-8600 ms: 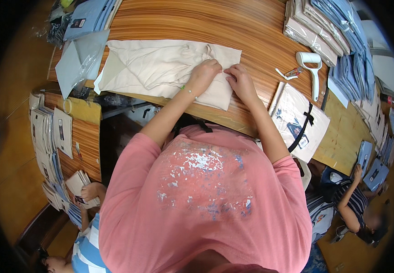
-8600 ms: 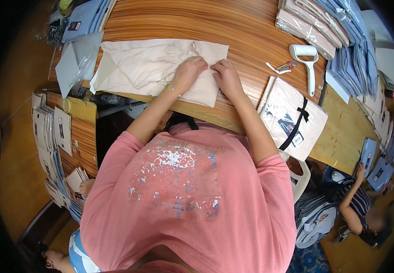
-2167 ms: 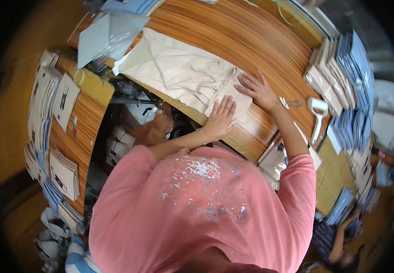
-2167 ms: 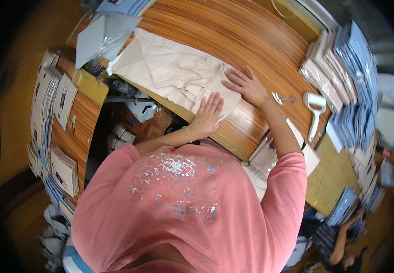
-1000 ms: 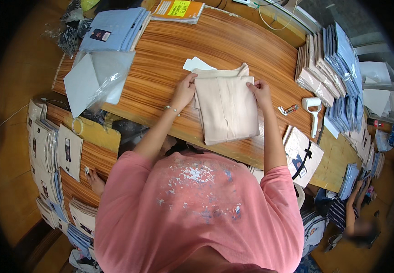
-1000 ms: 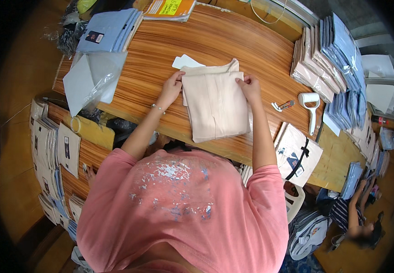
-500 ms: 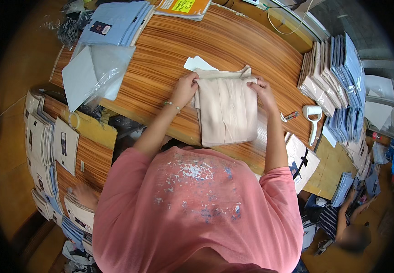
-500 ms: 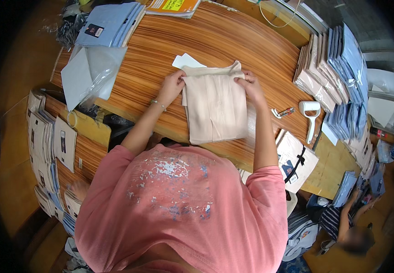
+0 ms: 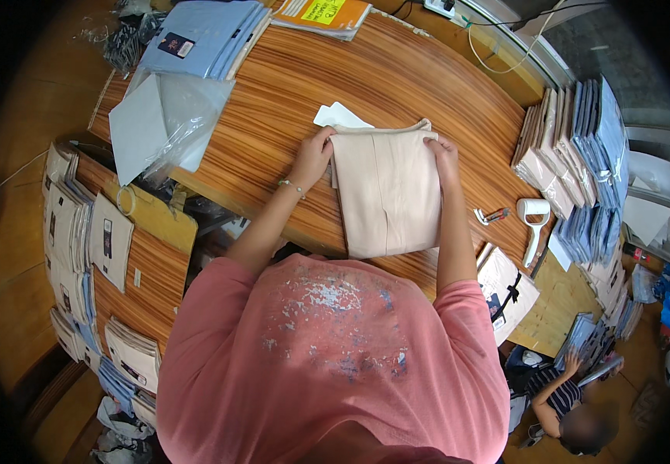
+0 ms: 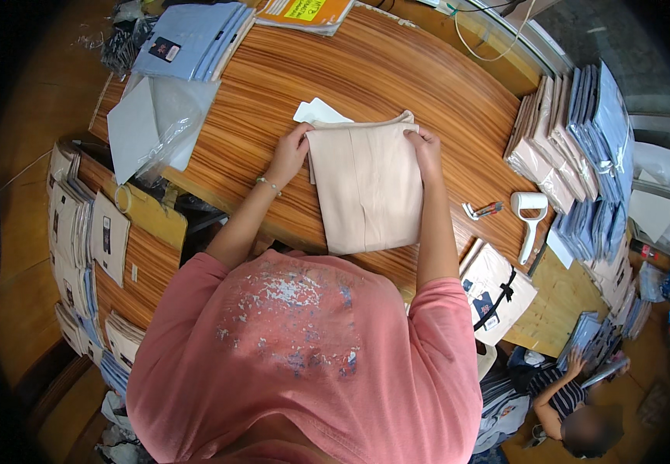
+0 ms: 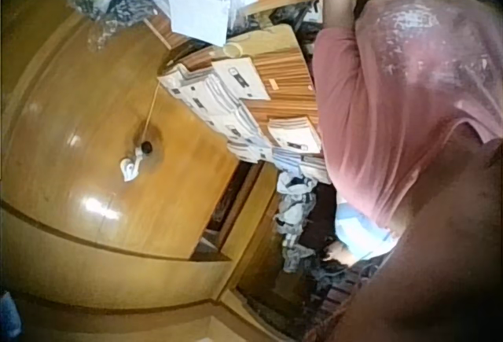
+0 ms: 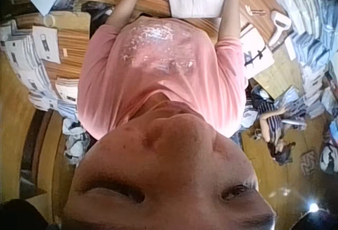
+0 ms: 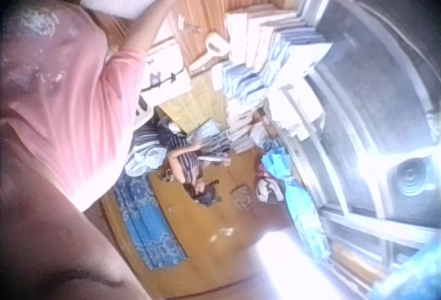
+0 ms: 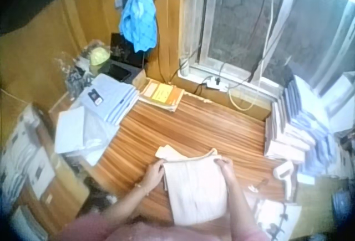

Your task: The person interacts with a laptop, then takes a shirt from a basket, unfolds it to inspect the neck area, and then folds it on a table.

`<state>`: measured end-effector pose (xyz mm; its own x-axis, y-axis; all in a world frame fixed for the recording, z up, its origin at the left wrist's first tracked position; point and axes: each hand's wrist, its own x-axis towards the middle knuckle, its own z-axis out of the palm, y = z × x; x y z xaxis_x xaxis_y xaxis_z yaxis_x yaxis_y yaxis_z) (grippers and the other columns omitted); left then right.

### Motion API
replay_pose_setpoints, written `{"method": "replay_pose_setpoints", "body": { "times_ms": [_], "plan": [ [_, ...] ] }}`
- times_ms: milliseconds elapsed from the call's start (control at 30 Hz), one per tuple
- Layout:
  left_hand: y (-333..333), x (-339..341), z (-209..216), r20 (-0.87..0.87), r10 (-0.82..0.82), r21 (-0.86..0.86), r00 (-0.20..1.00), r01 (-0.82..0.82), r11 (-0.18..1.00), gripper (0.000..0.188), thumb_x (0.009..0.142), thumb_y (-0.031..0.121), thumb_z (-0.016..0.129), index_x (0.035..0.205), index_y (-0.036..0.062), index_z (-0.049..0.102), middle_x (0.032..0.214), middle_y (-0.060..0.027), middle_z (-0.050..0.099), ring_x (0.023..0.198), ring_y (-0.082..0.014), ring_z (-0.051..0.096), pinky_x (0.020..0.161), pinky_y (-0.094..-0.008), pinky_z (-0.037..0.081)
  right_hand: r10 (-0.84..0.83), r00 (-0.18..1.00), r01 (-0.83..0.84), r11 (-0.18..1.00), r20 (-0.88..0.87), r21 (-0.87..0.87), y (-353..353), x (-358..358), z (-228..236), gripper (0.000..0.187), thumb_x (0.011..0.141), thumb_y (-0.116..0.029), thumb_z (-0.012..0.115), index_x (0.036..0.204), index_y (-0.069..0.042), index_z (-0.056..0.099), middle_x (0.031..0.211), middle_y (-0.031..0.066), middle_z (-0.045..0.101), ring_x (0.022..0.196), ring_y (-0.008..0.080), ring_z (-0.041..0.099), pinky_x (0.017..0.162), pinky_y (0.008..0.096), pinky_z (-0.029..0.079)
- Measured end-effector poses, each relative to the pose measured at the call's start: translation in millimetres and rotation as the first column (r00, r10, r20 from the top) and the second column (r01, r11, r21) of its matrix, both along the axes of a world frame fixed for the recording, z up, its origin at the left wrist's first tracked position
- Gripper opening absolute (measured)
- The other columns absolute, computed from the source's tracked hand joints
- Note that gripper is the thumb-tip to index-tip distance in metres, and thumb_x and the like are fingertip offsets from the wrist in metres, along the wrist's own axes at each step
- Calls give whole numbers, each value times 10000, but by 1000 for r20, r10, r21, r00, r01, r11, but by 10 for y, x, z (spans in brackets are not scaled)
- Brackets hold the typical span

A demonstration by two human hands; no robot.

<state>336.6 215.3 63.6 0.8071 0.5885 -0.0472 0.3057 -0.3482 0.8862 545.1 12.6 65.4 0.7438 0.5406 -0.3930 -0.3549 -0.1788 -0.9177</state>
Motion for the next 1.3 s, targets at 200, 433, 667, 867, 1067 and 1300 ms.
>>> {"method": "replay_pose_setpoints", "body": {
  "times_ms": [200,433,667,867,1067,1300],
  "plan": [
    [38,34,-263,143,101,-67,985,-92,994,83,875,47,517,945,3,506,741,-184,605,645,-296,595,591,-381,460,16,996,-12,999,-87,39,58,76,10,141,804,-55,584,890,7,678,793,78,670,630,129,608,609,249,492],
    [31,45,-232,-18,326,-602,945,-271,751,159,869,124,598,901,5,498,727,-106,602,620,-159,577,552,-315,473,31,996,-27,998,-85,53,67,78,-28,139,814,-52,591,903,13,676,820,86,674,667,141,621,628,255,498],
    [-163,-110,-57,-16,45,-52,999,-45,998,270,780,204,727,741,-1,556,671,-58,610,590,-119,564,543,-272,464,5,983,24,988,-182,153,43,68,-14,166,818,-83,582,923,14,666,849,97,674,699,155,628,665,271,503],
    [-148,-49,-139,92,155,-358,984,-113,927,260,801,174,709,748,4,519,640,-39,573,556,-101,521,524,-267,445,-3,979,40,983,-203,177,13,113,-14,199,808,-104,586,949,16,660,860,99,671,742,161,632,688,272,506],
    [-101,-17,-284,49,245,-325,968,-216,921,231,848,152,657,780,30,473,606,-20,523,550,-85,482,500,-269,419,-56,991,69,992,-123,106,83,66,-22,200,823,-61,562,975,23,661,843,86,669,713,148,624,664,259,500],
    [-183,-127,-95,17,-29,-203,999,32,979,216,838,114,656,780,42,461,603,-5,482,544,-84,417,505,-250,378,-104,994,108,989,-40,98,38,74,-159,189,829,-27,549,970,26,662,811,65,665,653,119,598,624,243,484]
  ]
}}
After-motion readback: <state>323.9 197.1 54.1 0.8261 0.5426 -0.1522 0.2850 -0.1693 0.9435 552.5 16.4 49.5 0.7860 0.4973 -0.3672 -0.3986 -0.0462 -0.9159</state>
